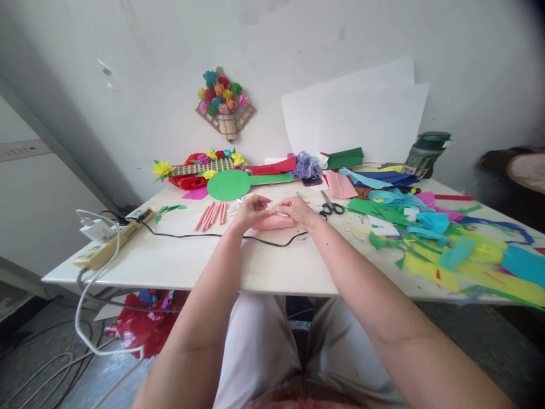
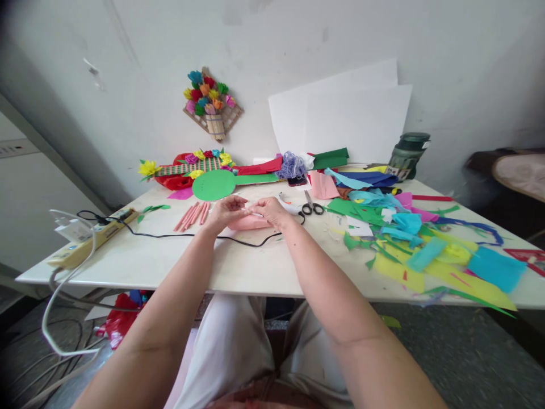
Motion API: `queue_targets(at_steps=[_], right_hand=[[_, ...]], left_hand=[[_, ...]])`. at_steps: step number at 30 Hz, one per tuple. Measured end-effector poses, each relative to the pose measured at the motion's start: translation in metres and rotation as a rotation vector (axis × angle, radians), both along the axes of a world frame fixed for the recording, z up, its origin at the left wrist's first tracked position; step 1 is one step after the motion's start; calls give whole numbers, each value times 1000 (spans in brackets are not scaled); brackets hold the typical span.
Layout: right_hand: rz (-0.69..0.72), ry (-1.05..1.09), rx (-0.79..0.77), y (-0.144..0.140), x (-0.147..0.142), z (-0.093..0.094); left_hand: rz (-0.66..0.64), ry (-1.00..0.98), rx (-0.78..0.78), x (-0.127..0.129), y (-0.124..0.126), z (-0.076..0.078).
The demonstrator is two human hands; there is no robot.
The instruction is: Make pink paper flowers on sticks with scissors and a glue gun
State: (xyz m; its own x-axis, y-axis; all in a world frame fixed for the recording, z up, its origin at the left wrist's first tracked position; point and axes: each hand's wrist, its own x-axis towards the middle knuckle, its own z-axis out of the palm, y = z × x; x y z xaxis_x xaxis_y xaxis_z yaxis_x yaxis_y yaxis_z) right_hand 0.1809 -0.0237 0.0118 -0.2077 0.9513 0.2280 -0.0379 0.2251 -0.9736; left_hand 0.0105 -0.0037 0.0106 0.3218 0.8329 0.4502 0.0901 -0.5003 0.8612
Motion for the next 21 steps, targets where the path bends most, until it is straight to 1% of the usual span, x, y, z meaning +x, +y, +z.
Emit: queue_targets(at_steps=[3,5,9,11,13,16,18,21], right_hand=[[2,-26,17,0,0,0],[1,-29,13,-2,0,1],[26,-45,12,-4,0,4],[41,-75,11,-6,0,5],[47,-106,-5,-9,-1,7],[33,-135,-19,-13,-2,11],[12,-157,1,-15,-3,12],[-9,-197,40,-15,-3,13]], left_hand=[[12,79,-82,-3,-3,2],[-11,86,-117,-6,-3,2],[-105,-3,-222,-12,1,1],[-114,-37,-274,-13,4,-1],[-101,-38,-272,-13,5,-1],[-89,47,-266,-13,2,0],[-79,109,-252,-14,-1,2],[-54,152,-209,-17,-2,3]])
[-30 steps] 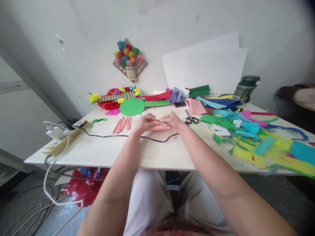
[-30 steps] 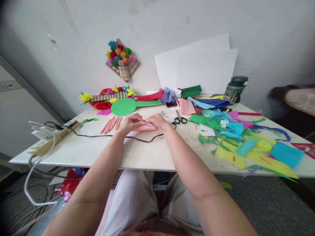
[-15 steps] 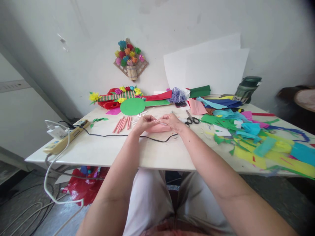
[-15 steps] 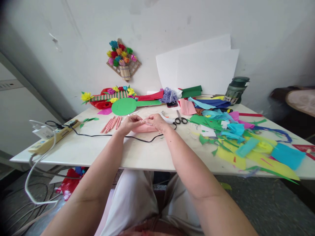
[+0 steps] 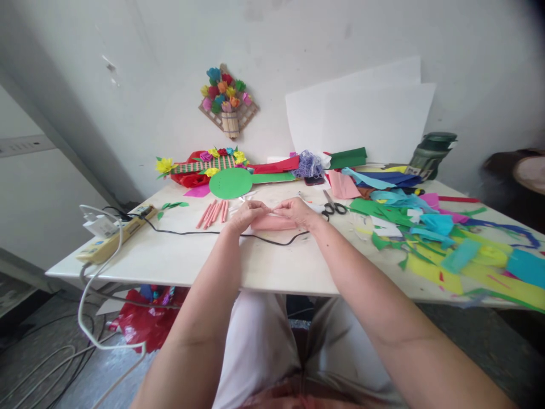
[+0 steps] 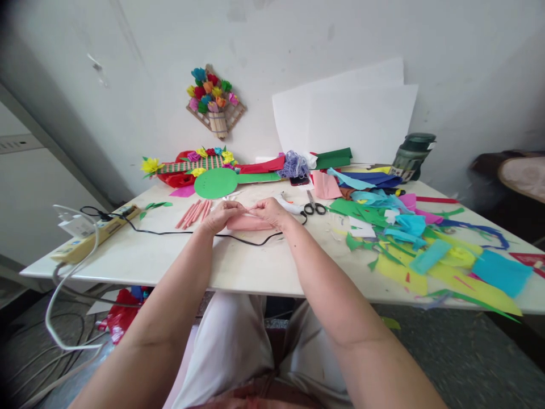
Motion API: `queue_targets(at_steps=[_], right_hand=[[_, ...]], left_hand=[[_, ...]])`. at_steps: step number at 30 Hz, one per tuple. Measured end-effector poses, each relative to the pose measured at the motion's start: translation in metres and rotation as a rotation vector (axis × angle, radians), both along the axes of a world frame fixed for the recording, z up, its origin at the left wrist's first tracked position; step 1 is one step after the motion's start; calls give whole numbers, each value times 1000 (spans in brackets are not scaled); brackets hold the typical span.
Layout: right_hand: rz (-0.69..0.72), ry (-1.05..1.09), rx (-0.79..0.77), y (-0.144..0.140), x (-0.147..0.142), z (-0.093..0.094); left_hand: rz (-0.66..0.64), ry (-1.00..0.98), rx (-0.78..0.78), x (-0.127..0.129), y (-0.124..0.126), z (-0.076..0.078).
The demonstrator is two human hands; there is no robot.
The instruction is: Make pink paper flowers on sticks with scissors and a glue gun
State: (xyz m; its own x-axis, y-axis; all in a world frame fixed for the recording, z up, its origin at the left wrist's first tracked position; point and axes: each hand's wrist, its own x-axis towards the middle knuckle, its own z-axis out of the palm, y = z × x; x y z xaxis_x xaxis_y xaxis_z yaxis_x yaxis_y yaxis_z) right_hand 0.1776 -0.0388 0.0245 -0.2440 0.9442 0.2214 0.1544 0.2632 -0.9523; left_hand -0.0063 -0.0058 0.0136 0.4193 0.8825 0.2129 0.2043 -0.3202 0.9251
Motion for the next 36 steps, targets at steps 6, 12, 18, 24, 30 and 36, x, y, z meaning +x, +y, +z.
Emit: queue_targets(at_steps=[6,12,18,24,30,36], right_hand=[[-29,-39,31,2,0,-2],[-41,-20,19,-1,-2,1],[-49,-56,12,-3,-2,3],[-39,-70,24,-5,-2,2],[37,-56,61,-1,3,-2],[-24,-111,160,6,9,-2]], left_hand=[[-4,25,46,-2,2,0],[-20,8,22,-1,0,0],[-35,-27,-68,-1,0,-1],[-20,-77,-103,0,1,-2],[23,-167,-122,1,-1,1],[102,-265,-89,1,-1,2]])
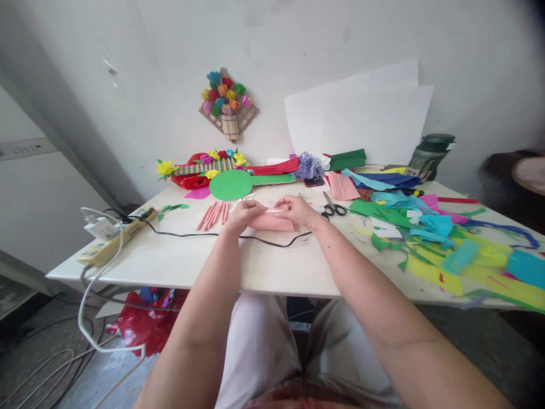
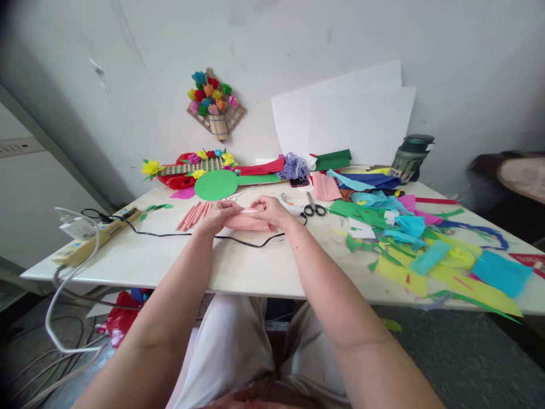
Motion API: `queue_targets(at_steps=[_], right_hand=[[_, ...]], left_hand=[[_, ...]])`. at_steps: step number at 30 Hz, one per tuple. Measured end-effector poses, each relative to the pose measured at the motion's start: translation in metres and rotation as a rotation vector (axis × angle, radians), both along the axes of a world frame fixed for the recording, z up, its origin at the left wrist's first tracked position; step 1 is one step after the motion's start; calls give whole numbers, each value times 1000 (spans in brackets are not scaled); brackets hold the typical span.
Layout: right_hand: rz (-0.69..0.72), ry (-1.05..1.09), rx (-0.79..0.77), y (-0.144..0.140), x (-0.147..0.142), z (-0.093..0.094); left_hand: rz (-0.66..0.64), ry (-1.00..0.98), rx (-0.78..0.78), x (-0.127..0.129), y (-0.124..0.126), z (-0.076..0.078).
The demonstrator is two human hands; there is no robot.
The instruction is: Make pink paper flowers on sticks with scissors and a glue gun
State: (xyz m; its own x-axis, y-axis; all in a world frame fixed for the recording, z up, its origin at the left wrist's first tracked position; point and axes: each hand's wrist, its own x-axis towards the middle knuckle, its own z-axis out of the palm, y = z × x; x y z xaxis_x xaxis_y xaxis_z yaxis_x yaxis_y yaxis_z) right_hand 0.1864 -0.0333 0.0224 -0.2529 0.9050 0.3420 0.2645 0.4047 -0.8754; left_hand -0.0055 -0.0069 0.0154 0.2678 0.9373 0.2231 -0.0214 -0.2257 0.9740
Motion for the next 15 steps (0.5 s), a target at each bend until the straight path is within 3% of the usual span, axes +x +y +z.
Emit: queue_targets(at_steps=[15], right_hand=[[-83,159,9,5,-1,-1]], left_hand=[[103,-47,14,-2,3,-1]])
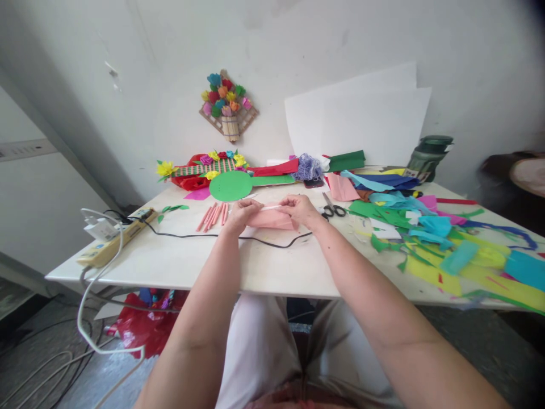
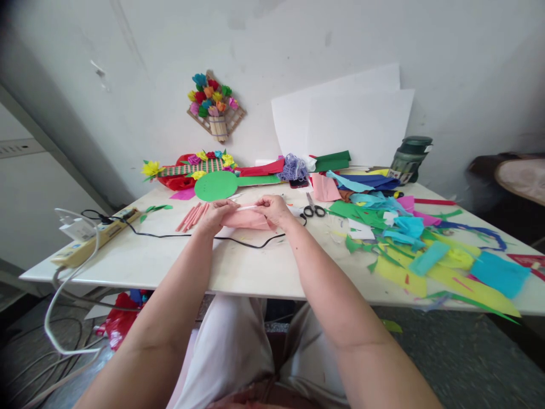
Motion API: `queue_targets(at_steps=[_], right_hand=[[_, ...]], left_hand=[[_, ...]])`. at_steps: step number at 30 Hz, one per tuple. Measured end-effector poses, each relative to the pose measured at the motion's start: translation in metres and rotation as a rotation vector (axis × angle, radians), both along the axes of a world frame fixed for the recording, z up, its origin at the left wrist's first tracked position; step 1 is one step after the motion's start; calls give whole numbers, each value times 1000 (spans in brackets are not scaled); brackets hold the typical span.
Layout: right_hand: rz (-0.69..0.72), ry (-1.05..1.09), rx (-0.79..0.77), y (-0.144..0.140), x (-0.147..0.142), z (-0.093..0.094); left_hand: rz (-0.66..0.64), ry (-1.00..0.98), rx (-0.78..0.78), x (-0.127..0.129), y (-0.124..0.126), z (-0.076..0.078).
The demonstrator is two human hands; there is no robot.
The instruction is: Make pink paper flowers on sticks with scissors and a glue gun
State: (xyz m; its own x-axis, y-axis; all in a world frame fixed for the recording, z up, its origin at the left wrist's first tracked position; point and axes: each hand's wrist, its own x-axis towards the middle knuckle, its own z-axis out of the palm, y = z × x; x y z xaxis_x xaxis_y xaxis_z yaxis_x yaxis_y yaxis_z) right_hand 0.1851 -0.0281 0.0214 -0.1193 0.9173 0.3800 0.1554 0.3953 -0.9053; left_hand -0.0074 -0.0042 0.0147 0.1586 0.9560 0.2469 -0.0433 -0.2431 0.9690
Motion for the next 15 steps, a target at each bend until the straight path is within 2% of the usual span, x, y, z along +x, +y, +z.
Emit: queue_targets(at_steps=[8,15], right_hand=[[-44,112,-66,-3,0,4],[-42,199,-92,-3,-1,4]], left_hand=[[-3,-48,-11,-2,2,-1],[-16,-11,6,-2,-3,3]])
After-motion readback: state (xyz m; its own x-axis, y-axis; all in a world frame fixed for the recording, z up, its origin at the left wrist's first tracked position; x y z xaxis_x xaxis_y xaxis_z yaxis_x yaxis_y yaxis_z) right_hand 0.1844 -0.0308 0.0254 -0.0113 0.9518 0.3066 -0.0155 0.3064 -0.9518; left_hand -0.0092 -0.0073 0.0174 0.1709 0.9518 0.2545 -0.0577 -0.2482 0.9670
